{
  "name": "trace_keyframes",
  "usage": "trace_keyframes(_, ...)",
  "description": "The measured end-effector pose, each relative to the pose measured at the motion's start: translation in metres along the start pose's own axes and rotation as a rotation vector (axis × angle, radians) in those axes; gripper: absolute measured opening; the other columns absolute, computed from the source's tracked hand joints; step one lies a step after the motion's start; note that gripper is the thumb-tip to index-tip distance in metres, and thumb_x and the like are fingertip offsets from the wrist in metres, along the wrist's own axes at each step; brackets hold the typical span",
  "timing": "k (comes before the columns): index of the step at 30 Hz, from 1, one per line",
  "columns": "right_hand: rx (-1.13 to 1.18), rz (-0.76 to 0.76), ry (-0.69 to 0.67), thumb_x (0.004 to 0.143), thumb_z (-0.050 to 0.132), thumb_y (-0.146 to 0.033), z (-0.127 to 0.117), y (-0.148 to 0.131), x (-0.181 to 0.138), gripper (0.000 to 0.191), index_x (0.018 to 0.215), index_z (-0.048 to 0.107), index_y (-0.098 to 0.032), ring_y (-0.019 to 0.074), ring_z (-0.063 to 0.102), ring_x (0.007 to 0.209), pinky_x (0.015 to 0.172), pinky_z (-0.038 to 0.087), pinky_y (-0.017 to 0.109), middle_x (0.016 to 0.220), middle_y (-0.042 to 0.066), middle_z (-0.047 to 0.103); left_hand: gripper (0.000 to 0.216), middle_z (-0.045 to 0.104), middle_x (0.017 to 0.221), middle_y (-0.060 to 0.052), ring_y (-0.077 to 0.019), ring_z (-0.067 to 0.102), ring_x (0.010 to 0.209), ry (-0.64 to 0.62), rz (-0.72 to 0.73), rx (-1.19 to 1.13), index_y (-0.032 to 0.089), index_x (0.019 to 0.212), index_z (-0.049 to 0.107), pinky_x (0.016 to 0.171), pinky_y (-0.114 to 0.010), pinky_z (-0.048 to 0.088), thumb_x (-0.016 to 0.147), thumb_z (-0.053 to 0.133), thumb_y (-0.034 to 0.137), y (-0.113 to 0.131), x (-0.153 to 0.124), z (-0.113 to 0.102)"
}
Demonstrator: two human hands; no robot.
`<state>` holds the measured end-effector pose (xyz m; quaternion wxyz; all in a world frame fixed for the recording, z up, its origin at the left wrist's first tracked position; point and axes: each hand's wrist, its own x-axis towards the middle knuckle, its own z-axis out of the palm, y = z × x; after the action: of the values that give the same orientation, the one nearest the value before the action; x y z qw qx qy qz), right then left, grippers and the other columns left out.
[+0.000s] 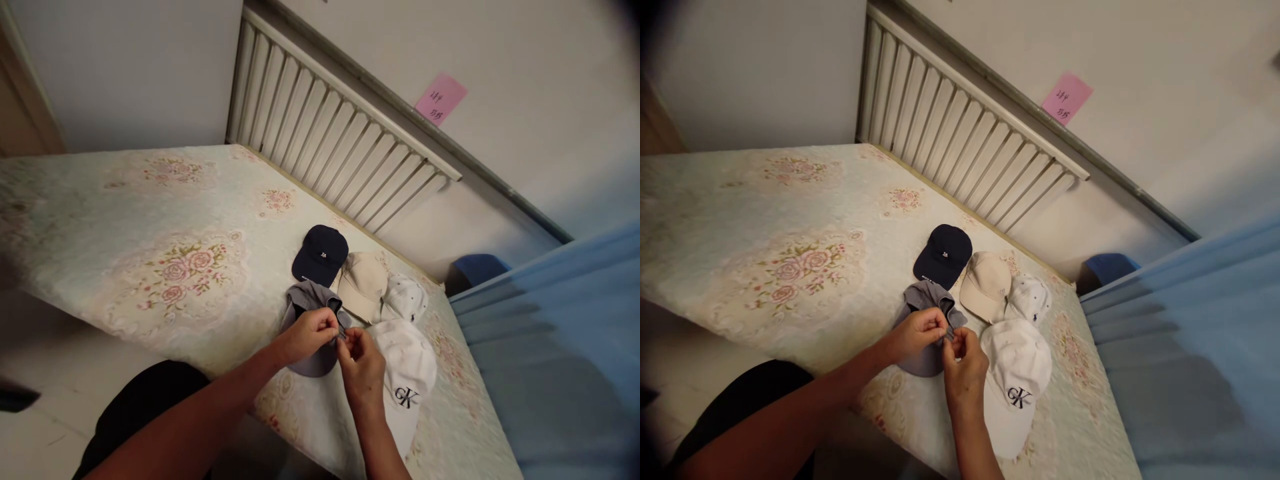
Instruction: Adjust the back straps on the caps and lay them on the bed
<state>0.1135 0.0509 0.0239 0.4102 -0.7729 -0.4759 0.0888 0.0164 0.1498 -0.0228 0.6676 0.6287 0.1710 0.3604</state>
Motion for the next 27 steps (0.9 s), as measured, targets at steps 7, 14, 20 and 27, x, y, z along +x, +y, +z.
trace_keyframes(7,0.207,0.113,-0.048,0.068,0.066,-0.038,0.000,0.007,0.004,0.026,0.088,0.061,-0.022,0.0160,0.058,0.059,0.057,0.047,0.027,0.067,0.000,0.063,0.003,0.053,0.069,0.002,-0.0111,0.052,0.065,-0.010,-0.004,-0.039,0.015,0.076,0.053,0.061,-0.023,0.040,0.074,0.051,0.017,-0.001,-0.001,0.001)
trace_keyframes(14,0.187,0.143,-0.095,0.066,0.067,-0.035,-0.005,0.003,0.006,0.022,0.082,0.061,-0.021,0.0143,0.055,0.055,0.054,0.045,0.025,0.061,-0.003,0.059,0.005,0.054,0.068,0.003,-0.0097,0.054,0.064,-0.058,-0.039,-0.050,0.016,0.078,0.054,0.059,-0.021,0.041,0.073,0.052,0.017,-0.006,0.000,-0.001)
trace_keyframes(20,0.239,0.160,-0.171,0.067,0.066,-0.033,-0.008,0.006,0.008,0.021,0.082,0.059,-0.020,0.0137,0.056,0.053,0.052,0.044,0.025,0.059,-0.005,0.056,0.009,0.055,0.069,0.003,-0.0106,0.057,0.067,-0.124,-0.082,-0.160,0.016,0.078,0.051,0.063,-0.024,0.043,0.072,0.058,0.018,-0.001,-0.002,-0.002)
trace_keyframes(27,0.384,0.229,-0.170,0.063,0.072,-0.037,-0.010,0.003,0.011,0.025,0.076,0.059,-0.019,0.0134,0.056,0.048,0.047,0.044,0.025,0.056,-0.004,0.059,0.036,0.058,0.077,0.003,-0.0106,0.059,0.069,-0.227,-0.114,-0.276,0.017,0.085,0.046,0.064,-0.024,0.043,0.058,0.070,0.011,0.002,-0.005,0.001)
